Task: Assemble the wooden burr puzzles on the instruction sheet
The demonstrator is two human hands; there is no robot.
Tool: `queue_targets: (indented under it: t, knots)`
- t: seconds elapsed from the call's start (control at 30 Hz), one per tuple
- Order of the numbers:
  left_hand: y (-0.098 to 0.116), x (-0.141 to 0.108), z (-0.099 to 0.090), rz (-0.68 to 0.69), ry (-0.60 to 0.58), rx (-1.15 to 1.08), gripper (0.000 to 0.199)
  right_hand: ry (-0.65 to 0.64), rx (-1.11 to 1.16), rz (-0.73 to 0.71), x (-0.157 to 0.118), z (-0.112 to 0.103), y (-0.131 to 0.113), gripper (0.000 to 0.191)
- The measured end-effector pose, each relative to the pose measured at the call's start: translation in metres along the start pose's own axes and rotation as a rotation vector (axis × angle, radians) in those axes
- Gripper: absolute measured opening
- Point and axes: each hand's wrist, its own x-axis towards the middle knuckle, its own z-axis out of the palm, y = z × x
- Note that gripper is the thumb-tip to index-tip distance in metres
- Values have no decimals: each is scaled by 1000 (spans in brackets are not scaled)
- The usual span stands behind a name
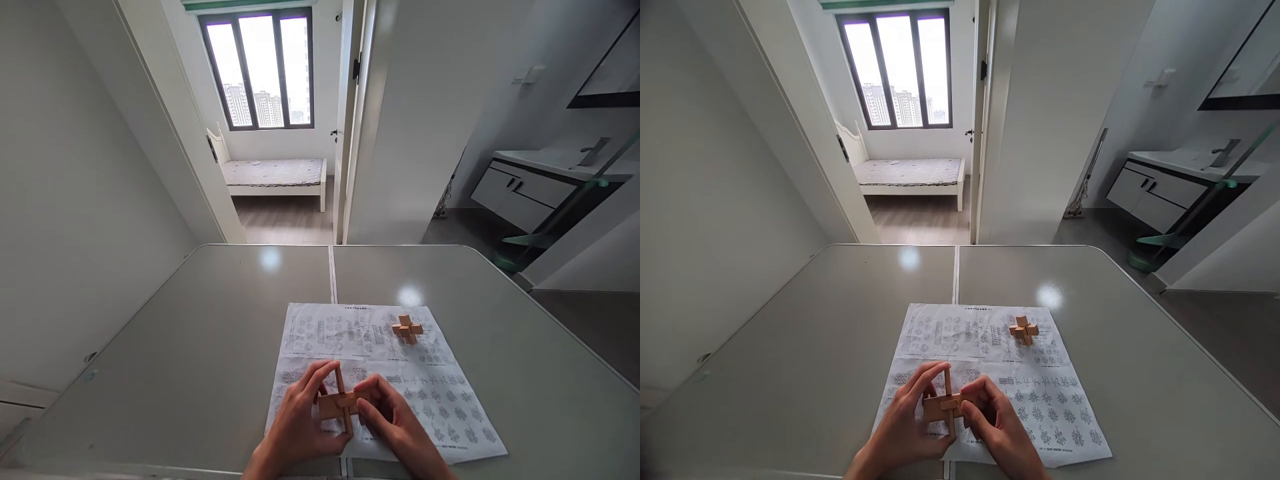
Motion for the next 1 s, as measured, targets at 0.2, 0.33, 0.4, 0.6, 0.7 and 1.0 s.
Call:
queue_targets:
  t: [0.2, 0.33, 0.4, 0.6, 0.7, 1.0]
  knots:
    - [2, 1, 0, 6, 18, 2, 98, 23, 14, -17, -2, 2, 6, 39]
    - [3, 2, 2, 8, 49, 24, 95, 110, 52, -71, -4, -2, 9, 39]
    - [3, 2, 3, -5, 65, 35, 93, 226, 60, -88, -3, -7, 9, 41]
    - [-1, 0, 4, -67, 74, 47, 95, 460, -272, -80, 7, -21, 15, 48]
    - [-1, 0, 4, -64, 80, 37, 96, 456, -463, -110, 10, -19, 17, 44]
    - [1, 1, 1, -59, 103, 32, 95, 504, -744, -294, 13, -6, 32, 35]
